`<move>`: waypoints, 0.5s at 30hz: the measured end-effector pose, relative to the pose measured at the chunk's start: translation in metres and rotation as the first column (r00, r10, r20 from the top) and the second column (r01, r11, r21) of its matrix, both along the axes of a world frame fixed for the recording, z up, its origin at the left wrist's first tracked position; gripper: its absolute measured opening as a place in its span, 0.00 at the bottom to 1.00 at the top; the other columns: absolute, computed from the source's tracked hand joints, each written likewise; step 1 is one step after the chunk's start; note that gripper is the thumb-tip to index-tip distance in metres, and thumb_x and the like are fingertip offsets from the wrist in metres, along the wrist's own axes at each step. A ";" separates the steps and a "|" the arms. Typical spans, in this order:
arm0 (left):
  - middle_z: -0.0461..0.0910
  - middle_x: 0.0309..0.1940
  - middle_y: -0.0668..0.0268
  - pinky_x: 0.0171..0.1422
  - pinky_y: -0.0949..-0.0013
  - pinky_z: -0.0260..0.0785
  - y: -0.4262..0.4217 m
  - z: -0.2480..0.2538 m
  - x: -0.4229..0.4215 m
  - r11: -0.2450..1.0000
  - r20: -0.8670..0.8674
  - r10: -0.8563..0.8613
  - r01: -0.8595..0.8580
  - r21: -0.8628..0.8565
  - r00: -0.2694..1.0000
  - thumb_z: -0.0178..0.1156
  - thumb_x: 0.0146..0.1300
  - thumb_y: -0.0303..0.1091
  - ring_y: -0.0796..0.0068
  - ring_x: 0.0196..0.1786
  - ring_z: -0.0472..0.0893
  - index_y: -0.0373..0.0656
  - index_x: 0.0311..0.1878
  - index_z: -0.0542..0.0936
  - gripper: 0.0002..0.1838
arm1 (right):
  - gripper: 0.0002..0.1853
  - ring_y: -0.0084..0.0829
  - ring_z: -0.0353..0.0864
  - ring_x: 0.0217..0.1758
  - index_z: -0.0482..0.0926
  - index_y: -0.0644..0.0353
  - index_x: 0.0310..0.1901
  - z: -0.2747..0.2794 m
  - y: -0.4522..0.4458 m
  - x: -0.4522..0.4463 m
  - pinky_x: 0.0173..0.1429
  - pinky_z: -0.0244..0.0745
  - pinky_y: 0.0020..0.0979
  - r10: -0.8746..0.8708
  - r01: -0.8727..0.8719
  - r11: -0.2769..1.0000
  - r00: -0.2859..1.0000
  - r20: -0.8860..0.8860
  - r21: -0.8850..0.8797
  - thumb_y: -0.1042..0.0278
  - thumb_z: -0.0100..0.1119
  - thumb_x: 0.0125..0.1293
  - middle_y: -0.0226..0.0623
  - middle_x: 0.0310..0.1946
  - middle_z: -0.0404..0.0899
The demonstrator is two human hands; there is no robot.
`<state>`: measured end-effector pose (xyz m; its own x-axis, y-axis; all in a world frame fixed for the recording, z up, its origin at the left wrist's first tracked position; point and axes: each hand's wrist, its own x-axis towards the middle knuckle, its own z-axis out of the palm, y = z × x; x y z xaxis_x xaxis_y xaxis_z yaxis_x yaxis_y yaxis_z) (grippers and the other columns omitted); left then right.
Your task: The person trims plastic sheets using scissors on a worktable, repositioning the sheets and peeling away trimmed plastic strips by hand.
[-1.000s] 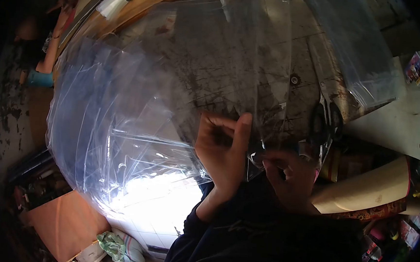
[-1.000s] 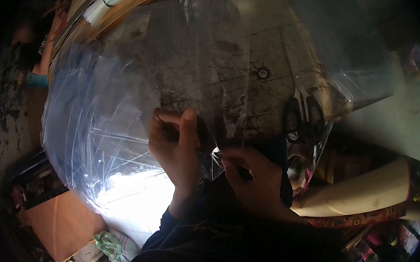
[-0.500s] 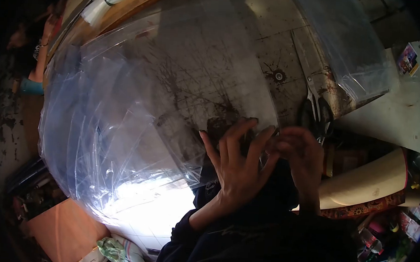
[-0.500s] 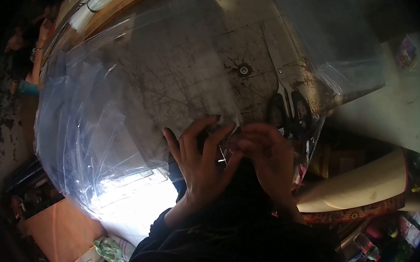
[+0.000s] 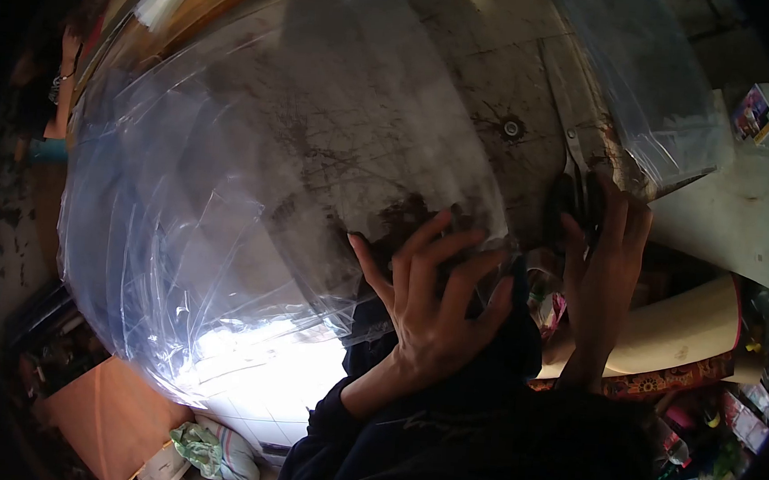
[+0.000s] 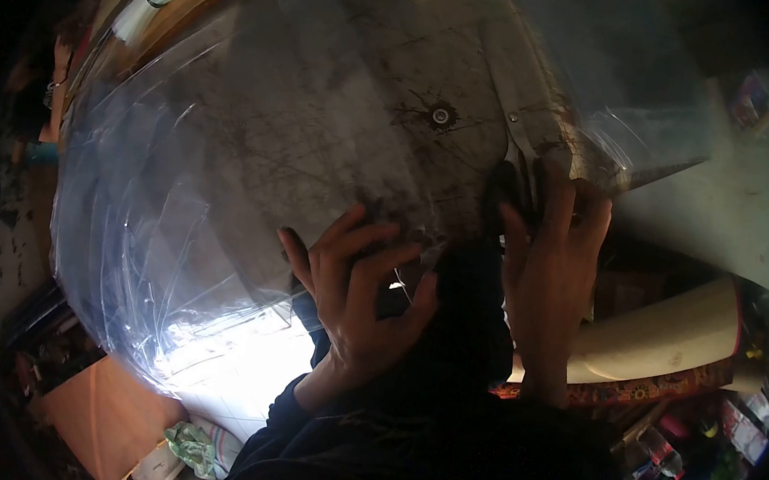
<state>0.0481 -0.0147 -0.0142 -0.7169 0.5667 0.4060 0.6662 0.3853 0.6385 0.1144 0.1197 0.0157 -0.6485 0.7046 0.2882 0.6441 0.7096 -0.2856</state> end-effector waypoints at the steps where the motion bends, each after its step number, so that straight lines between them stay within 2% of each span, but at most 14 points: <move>1: 0.76 0.41 0.69 0.74 0.45 0.31 0.000 0.000 0.000 1.000 0.002 0.005 -0.005 0.005 1.000 0.70 0.40 0.35 0.64 0.60 0.70 0.49 0.34 0.80 0.14 | 0.17 0.44 0.77 0.45 0.70 0.63 0.52 0.001 0.001 0.001 0.44 0.75 0.39 -0.001 0.001 1.000 1.000 0.003 0.001 0.74 0.56 0.60 0.49 0.44 0.74; 3: 0.77 0.41 0.70 0.74 0.45 0.31 0.000 -0.002 0.000 1.000 0.003 0.007 -0.007 0.016 1.000 0.70 0.40 0.34 0.65 0.59 0.70 0.49 0.34 0.80 0.14 | 0.27 0.49 0.73 0.52 0.63 0.61 0.60 0.004 0.000 0.006 0.49 0.73 0.42 0.041 -0.019 0.983 0.992 0.115 -0.182 0.74 0.58 0.59 0.51 0.50 0.70; 4: 0.77 0.40 0.70 0.74 0.46 0.31 0.000 -0.003 0.000 1.000 -0.002 0.006 -0.006 0.026 1.000 0.69 0.41 0.34 0.66 0.59 0.71 0.50 0.33 0.80 0.13 | 0.27 0.49 0.73 0.52 0.63 0.61 0.60 0.007 0.001 0.008 0.49 0.73 0.42 0.042 -0.019 0.983 0.992 0.119 -0.183 0.74 0.58 0.59 0.51 0.50 0.70; 6: 0.77 0.40 0.71 0.74 0.46 0.31 0.000 -0.003 0.000 0.999 -0.003 0.000 0.000 0.034 1.000 0.69 0.41 0.34 0.66 0.58 0.71 0.50 0.34 0.80 0.13 | 0.29 0.47 0.70 0.58 0.61 0.61 0.62 0.013 0.006 0.015 0.52 0.71 0.39 -0.002 0.049 0.895 0.994 0.107 -0.443 0.77 0.56 0.58 0.50 0.50 0.70; 7: 0.77 0.40 0.71 0.74 0.46 0.31 0.000 -0.004 -0.001 0.999 -0.007 -0.006 0.006 0.043 1.000 0.69 0.41 0.34 0.66 0.58 0.71 0.50 0.34 0.80 0.13 | 0.29 0.47 0.70 0.58 0.61 0.61 0.62 0.011 0.011 0.023 0.52 0.71 0.39 -0.001 0.049 0.895 0.994 0.107 -0.444 0.77 0.56 0.58 0.50 0.50 0.70; 8: 0.77 0.40 0.71 0.74 0.46 0.31 0.000 -0.004 -0.001 0.999 -0.004 -0.004 0.005 0.045 1.000 0.69 0.41 0.34 0.66 0.58 0.71 0.50 0.34 0.80 0.13 | 0.32 0.44 0.70 0.59 0.60 0.61 0.63 0.007 0.016 0.035 0.53 0.71 0.38 -0.075 -0.058 0.705 0.985 -0.156 -0.707 0.76 0.59 0.56 0.49 0.50 0.71; 9: 0.77 0.39 0.71 0.74 0.46 0.31 0.000 -0.004 -0.001 0.999 -0.007 -0.010 0.011 0.047 1.000 0.69 0.41 0.34 0.66 0.57 0.72 0.50 0.34 0.80 0.13 | 0.35 0.42 0.69 0.60 0.60 0.61 0.64 0.002 0.016 0.043 0.53 0.70 0.37 -0.225 -0.237 0.456 0.902 -0.369 -0.858 0.75 0.61 0.54 0.48 0.50 0.72; 10: 0.77 0.39 0.71 0.74 0.46 0.31 0.000 -0.004 -0.001 0.999 -0.010 -0.016 0.016 0.049 1.000 0.69 0.40 0.34 0.67 0.56 0.72 0.49 0.34 0.80 0.13 | 0.35 0.42 0.69 0.60 0.60 0.61 0.64 -0.003 0.007 0.045 0.53 0.70 0.37 -0.222 -0.236 0.457 0.904 -0.367 -0.858 0.75 0.61 0.54 0.48 0.50 0.72; 11: 0.77 0.39 0.71 0.74 0.46 0.31 0.000 -0.003 -0.002 0.999 -0.006 -0.014 0.014 0.051 1.000 0.69 0.40 0.34 0.67 0.56 0.72 0.49 0.34 0.80 0.13 | 0.36 0.38 0.71 0.57 0.61 0.62 0.63 -0.010 -0.005 0.047 0.52 0.70 0.37 -0.179 -0.289 0.535 0.880 -0.440 -0.794 0.73 0.64 0.51 0.46 0.50 0.72; 13: 0.77 0.38 0.71 0.74 0.47 0.32 0.000 -0.002 -0.002 0.998 -0.010 -0.027 0.028 0.057 1.000 0.69 0.40 0.33 0.68 0.54 0.74 0.49 0.33 0.81 0.13 | 0.37 0.35 0.72 0.54 0.63 0.63 0.61 -0.006 -0.015 0.052 0.50 0.70 0.36 -0.130 -0.336 0.605 0.853 -0.506 -0.722 0.71 0.68 0.48 0.45 0.49 0.72; 14: 0.77 0.38 0.71 0.74 0.47 0.32 0.000 -0.002 -0.002 0.998 -0.009 -0.028 0.028 0.058 1.000 0.69 0.40 0.33 0.68 0.54 0.74 0.49 0.33 0.81 0.13 | 0.38 0.35 0.73 0.50 0.63 0.62 0.59 0.005 -0.013 0.055 0.47 0.71 0.36 0.037 -0.272 0.572 0.951 -0.307 -0.774 0.69 0.70 0.45 0.45 0.49 0.70; 15: 0.76 0.38 0.73 0.72 0.40 0.29 0.000 -0.003 -0.002 0.997 0.014 -0.024 0.023 0.079 1.000 0.69 0.43 0.35 0.70 0.54 0.74 0.49 0.34 0.81 0.12 | 0.39 0.35 0.74 0.46 0.63 0.62 0.56 0.012 -0.014 0.058 0.44 0.71 0.36 0.208 -0.193 0.554 0.974 -0.090 -0.810 0.68 0.72 0.42 0.44 0.50 0.69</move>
